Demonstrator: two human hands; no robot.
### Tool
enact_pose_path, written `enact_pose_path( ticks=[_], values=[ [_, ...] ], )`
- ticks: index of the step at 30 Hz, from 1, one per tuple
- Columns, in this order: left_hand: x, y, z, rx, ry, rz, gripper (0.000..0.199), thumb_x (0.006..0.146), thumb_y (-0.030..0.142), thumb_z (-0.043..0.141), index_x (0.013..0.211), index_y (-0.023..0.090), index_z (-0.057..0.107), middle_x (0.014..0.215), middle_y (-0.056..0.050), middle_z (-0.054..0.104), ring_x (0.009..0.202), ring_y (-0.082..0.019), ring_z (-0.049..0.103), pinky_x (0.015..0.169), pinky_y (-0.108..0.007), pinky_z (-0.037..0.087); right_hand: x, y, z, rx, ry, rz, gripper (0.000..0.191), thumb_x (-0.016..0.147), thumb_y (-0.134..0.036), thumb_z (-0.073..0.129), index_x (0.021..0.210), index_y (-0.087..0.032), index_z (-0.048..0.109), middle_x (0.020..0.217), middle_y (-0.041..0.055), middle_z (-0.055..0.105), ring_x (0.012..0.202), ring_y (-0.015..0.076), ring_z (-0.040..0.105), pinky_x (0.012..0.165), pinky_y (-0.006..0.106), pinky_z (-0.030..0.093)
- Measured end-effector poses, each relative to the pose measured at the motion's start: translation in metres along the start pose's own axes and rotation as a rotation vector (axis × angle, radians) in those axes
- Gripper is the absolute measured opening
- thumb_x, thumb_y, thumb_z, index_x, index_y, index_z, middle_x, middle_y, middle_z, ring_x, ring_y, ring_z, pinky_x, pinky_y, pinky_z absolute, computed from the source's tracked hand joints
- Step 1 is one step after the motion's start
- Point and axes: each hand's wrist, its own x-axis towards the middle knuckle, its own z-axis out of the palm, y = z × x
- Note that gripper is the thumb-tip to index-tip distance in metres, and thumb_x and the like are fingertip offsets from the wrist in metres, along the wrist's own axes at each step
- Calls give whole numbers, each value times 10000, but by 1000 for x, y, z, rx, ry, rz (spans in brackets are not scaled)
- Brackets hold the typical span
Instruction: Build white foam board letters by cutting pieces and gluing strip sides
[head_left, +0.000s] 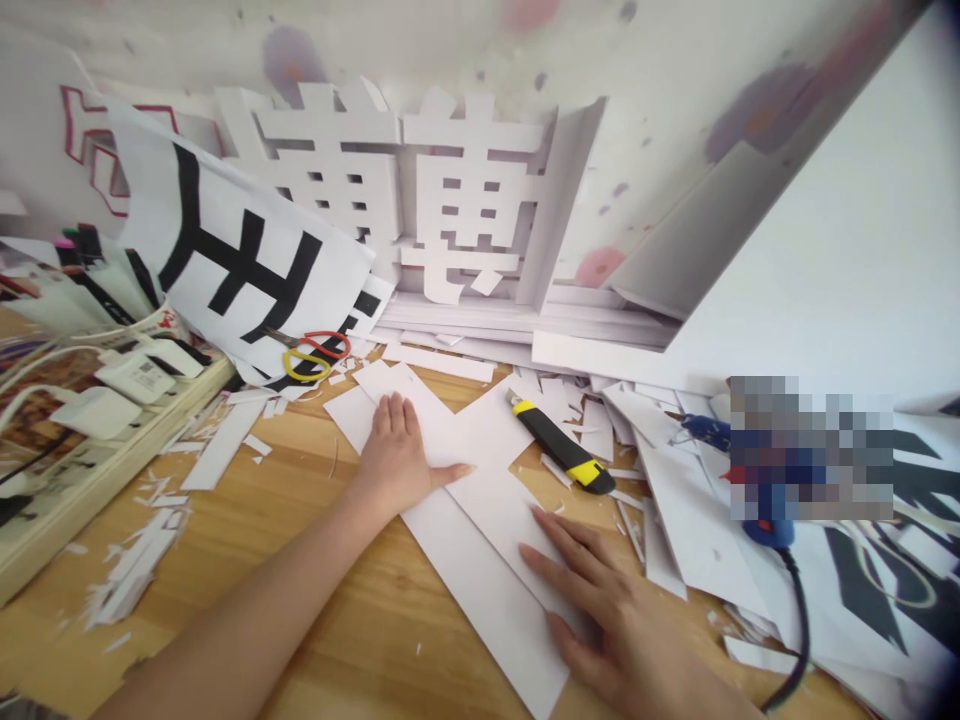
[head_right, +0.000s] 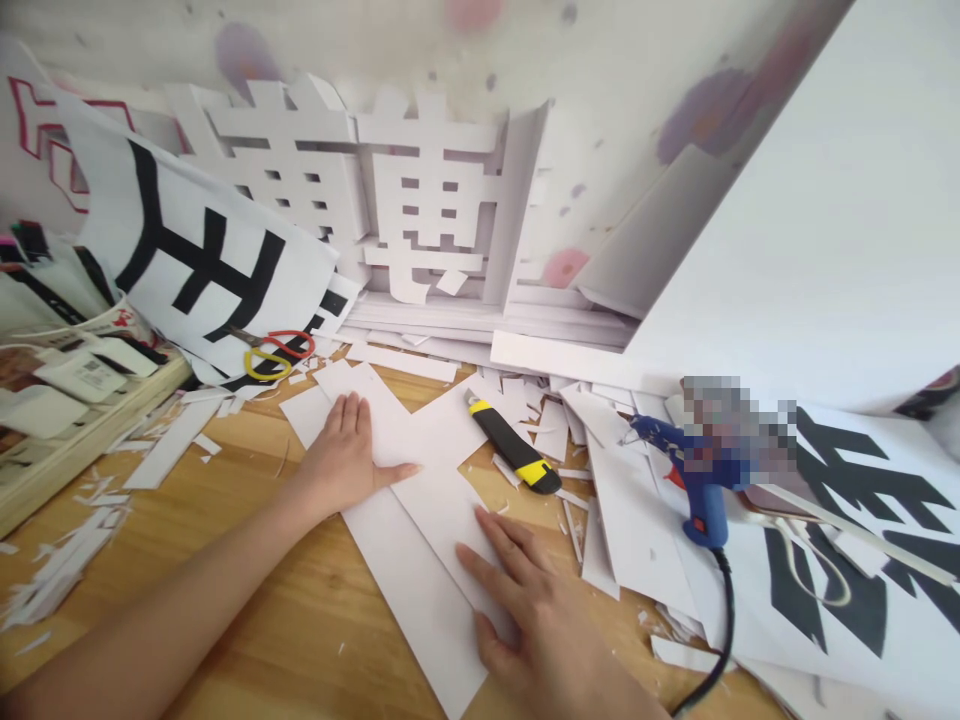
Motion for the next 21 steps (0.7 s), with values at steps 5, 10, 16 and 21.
enact_pose_path(
  ticks=[5,10,16,21],
  values=[
    [0,-1,1,5,5,7,1290,541,870,286,1356,-120,148,1444,-307,109,1357,-384,40,1104,-436,69,1,-1,-1,-53,24,-35,530,758,-134,463,1281,-214,493,1420,90,359,1275,245,357,931,434,462],
    [0,-1,1,-22,-3,19,1285,551,861,311,1349,-134,154,1442,-309,111,1358,-381,27,1105,-439,70,5,-3,-8,-86,1,-40,460,792,-178,485,1243,-259,527,1390,83,410,1227,254,418,894,439,488],
    [1,-2,2,-29,16,11,1311,529,881,291,1349,-132,159,1440,-312,104,1357,-384,23,1099,-449,108,33,18,-17,-136,125,23,313,867,-260,440,1139,-204,583,1316,111,482,1170,254,451,910,420,465],
    [1,-2,0,-16,-1,10,1299,538,876,285,1350,-129,161,1442,-305,104,1357,-383,30,1100,-446,114,70,52,-15,-327,307,264,405,847,-259,433,1232,-151,494,1131,143,577,1035,282,511,859,433,460]
  ],
)
